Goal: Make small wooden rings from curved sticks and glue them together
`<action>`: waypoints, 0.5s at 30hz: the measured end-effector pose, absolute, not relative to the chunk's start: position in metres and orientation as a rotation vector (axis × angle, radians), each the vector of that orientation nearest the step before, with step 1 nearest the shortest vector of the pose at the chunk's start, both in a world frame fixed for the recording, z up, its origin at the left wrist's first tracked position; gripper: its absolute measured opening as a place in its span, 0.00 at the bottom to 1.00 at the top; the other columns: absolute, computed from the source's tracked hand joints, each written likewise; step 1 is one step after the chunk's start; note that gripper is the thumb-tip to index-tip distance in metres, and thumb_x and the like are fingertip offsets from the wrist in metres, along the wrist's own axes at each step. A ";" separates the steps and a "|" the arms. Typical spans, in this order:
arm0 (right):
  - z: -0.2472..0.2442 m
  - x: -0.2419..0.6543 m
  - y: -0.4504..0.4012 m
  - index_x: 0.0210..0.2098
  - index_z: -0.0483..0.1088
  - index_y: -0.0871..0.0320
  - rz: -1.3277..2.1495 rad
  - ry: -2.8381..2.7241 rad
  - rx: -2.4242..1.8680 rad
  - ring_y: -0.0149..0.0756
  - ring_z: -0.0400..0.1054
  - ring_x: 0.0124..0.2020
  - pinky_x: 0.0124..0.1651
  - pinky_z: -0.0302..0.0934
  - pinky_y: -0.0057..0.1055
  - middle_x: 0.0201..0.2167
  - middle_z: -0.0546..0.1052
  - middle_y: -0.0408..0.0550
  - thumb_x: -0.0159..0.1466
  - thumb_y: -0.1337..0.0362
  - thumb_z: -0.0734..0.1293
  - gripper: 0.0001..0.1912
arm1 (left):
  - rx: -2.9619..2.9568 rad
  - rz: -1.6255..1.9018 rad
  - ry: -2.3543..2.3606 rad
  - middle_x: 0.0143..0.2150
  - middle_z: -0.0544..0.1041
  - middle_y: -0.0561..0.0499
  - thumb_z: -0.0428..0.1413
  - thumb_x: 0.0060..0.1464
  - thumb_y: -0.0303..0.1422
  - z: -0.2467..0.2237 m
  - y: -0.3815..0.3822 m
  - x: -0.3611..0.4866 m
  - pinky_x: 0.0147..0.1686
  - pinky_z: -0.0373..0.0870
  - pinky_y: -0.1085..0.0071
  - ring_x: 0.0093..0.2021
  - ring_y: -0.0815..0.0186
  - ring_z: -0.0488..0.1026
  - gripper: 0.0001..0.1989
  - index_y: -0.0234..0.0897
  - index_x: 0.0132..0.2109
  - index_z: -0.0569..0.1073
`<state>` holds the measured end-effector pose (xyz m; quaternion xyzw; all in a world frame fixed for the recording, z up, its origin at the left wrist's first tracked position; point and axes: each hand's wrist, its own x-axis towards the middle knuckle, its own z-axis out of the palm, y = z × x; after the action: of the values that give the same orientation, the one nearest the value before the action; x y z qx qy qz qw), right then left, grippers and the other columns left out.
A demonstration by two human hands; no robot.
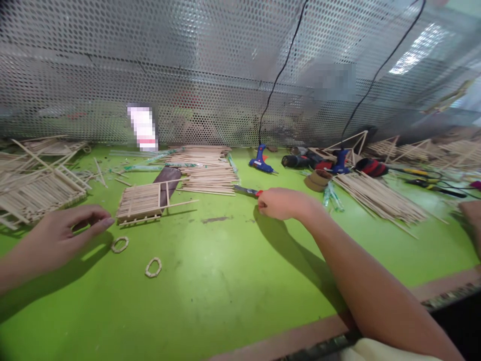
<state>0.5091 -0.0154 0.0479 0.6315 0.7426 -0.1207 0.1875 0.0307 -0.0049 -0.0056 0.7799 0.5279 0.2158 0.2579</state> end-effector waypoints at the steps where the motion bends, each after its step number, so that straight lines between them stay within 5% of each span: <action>1: 0.048 0.511 -0.015 0.28 0.75 0.57 -0.371 2.088 1.772 0.35 0.63 0.22 0.27 0.49 0.31 0.25 0.77 0.49 0.62 0.62 0.64 0.10 | 2.111 0.582 1.435 0.37 0.83 0.46 0.51 0.59 0.58 -0.005 -0.005 0.031 0.25 0.76 0.66 0.34 0.56 0.78 0.26 0.42 0.39 0.82; 9: 0.057 0.511 -0.017 0.39 0.79 0.58 -0.444 2.160 1.842 0.40 0.71 0.32 0.33 0.55 0.33 0.37 0.82 0.54 0.66 0.61 0.64 0.12 | 2.126 0.551 1.447 0.37 0.84 0.45 0.51 0.58 0.58 -0.003 -0.004 0.031 0.26 0.76 0.66 0.34 0.56 0.79 0.27 0.42 0.38 0.82; 15: 0.053 0.508 -0.011 0.39 0.84 0.50 -0.438 2.175 1.851 0.39 0.74 0.35 0.35 0.59 0.30 0.40 0.84 0.44 0.64 0.57 0.67 0.12 | 2.115 0.542 1.431 0.37 0.84 0.45 0.51 0.59 0.58 -0.010 -0.003 0.026 0.27 0.78 0.64 0.34 0.55 0.80 0.26 0.43 0.39 0.83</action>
<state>0.5083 -0.0114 0.0531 0.6356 0.7468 -0.1503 0.1255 0.0265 -0.0029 -0.0097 0.7818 0.5290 0.2002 0.2623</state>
